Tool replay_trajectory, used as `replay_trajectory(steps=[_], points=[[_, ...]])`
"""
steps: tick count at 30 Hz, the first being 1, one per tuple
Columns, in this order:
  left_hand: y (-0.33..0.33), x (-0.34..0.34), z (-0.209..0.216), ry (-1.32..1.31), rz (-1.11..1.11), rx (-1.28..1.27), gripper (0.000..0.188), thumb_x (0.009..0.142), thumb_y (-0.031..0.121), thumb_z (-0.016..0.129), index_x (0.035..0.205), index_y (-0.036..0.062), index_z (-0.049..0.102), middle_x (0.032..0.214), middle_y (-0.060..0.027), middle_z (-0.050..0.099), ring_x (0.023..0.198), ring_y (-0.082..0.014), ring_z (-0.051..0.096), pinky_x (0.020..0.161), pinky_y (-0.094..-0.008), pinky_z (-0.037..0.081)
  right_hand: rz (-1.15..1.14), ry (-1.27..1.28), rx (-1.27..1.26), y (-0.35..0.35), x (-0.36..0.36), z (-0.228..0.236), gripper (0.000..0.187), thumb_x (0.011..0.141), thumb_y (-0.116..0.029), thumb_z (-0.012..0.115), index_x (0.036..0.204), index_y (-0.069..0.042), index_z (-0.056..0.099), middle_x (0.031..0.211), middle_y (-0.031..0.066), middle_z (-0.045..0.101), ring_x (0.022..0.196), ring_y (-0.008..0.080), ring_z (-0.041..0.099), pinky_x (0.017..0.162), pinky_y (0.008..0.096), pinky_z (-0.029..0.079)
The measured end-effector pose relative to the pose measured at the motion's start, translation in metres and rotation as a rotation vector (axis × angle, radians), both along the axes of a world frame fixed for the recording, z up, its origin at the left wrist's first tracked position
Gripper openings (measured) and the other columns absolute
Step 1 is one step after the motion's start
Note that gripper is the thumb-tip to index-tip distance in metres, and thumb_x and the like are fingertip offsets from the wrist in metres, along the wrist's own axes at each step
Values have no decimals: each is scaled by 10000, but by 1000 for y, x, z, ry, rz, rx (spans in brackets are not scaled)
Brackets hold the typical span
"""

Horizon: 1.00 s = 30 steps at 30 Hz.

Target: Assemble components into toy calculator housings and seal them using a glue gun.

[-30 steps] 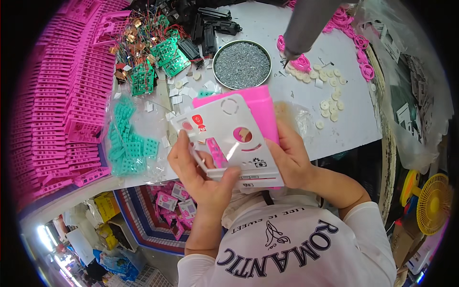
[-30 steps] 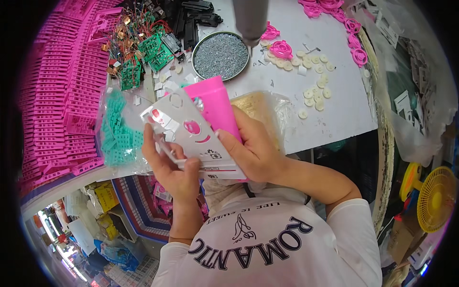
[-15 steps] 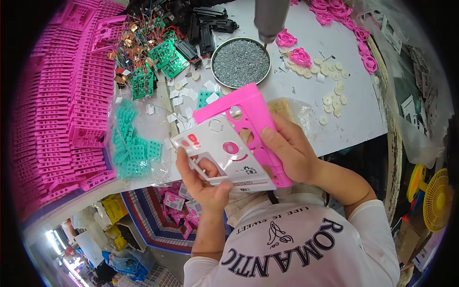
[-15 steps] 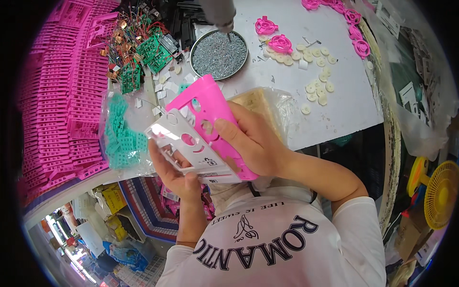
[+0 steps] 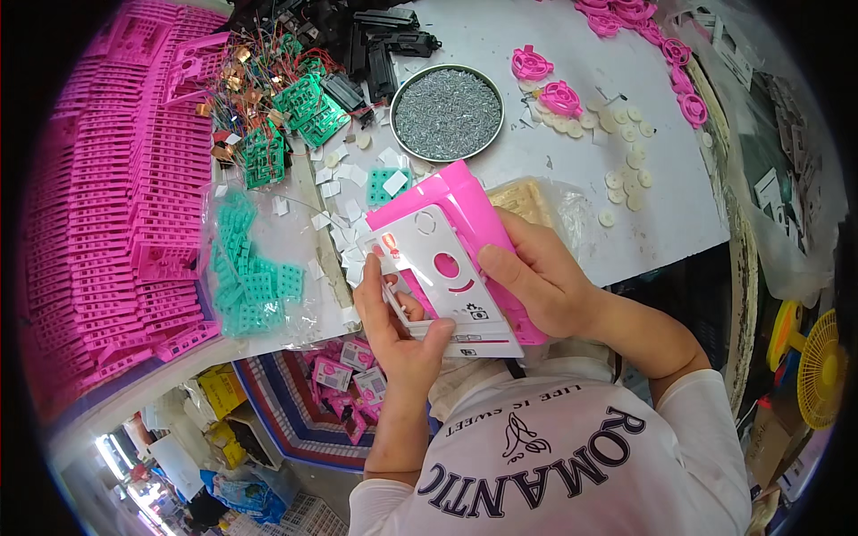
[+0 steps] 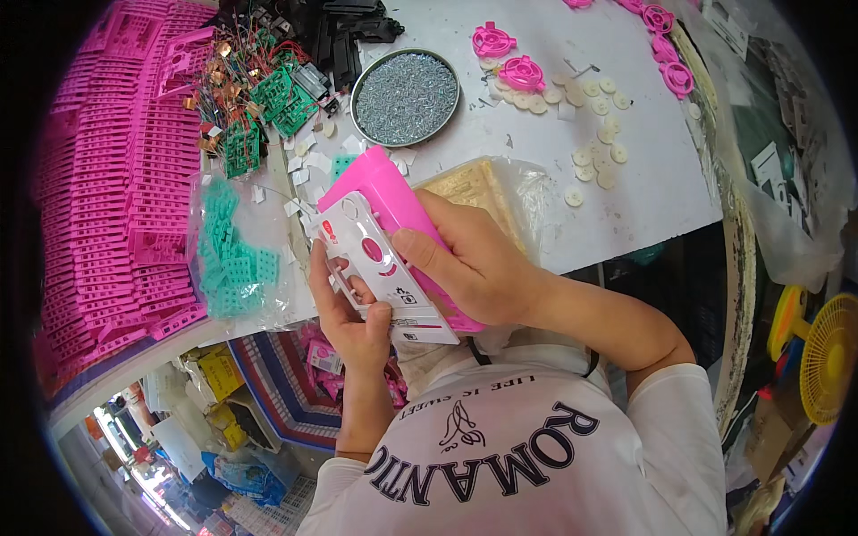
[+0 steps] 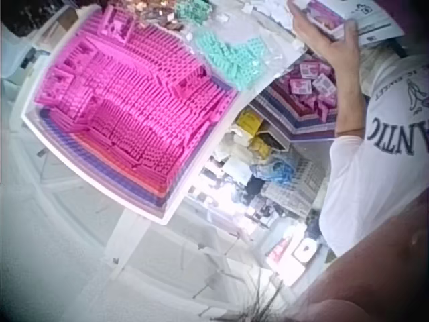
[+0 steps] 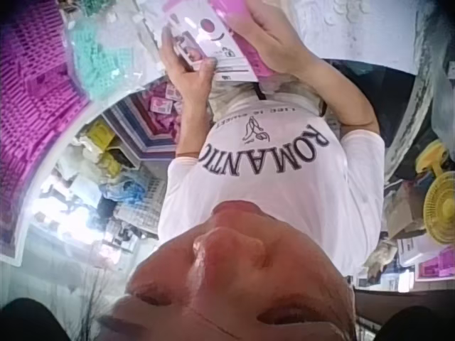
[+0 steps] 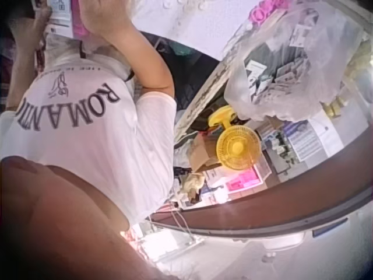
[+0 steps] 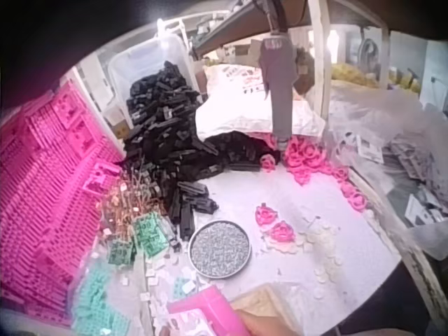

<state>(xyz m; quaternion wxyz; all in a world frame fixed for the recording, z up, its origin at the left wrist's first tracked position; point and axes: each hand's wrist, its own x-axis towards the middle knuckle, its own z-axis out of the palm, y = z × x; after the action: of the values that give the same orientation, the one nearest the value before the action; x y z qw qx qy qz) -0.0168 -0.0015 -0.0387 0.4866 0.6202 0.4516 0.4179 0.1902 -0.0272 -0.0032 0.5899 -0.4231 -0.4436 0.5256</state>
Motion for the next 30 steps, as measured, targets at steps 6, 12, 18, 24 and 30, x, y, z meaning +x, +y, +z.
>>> replay_trajectory(steps=[6, 12, 18, 24, 30], points=[[-7, 6, 21, 219, 8, 40, 1041, 635, 51, 810, 1559, 19, 333, 1189, -91, 412, 881, -143, 438, 675, -246, 410, 55, -42, -35, 1, 7, -5, 376, 1081, -306, 480, 1231, 29, 565, 955, 87, 655, 860, 135, 615, 774, 308, 497], [-14, 9, 19, 410, -15, 117, 1012, 677, 108, 805, 1559, 6, 321, 1200, -146, 469, 1038, -238, 483, 874, -355, 438, 64, 253, -138, 1, -1, -2, 387, 1089, -291, 469, 1297, 22, 560, 1036, 44, 659, 876, 109, 616, 794, 275, 511], [0, 15, 14, 358, -69, 206, 967, 717, 88, 761, 1557, -24, 295, 1377, -190, 466, 1212, -280, 510, 1043, -407, 429, 57, 532, -268, 4, 0, -2, 416, 1084, -296, 488, 1356, 15, 539, 1135, 62, 669, 954, 87, 639, 794, 231, 527], [17, 18, 23, -17, 40, 32, 947, 735, 0, 731, 1567, -4, 279, 1490, -165, 411, 1326, -265, 494, 1099, -393, 437, 190, 155, -207, -7, 9, -3, 541, 962, -207, 692, 1404, 22, 483, 1217, 100, 662, 1068, 136, 644, 915, 289, 525], [20, 15, 23, 89, 66, 142, 940, 748, 58, 755, 1568, 6, 300, 1447, -148, 427, 1321, -274, 490, 1116, -399, 400, 379, -4, -353, -14, 24, 3, 688, 837, -145, 825, 1399, 30, 469, 1259, 115, 652, 1121, 150, 637, 980, 312, 511]])
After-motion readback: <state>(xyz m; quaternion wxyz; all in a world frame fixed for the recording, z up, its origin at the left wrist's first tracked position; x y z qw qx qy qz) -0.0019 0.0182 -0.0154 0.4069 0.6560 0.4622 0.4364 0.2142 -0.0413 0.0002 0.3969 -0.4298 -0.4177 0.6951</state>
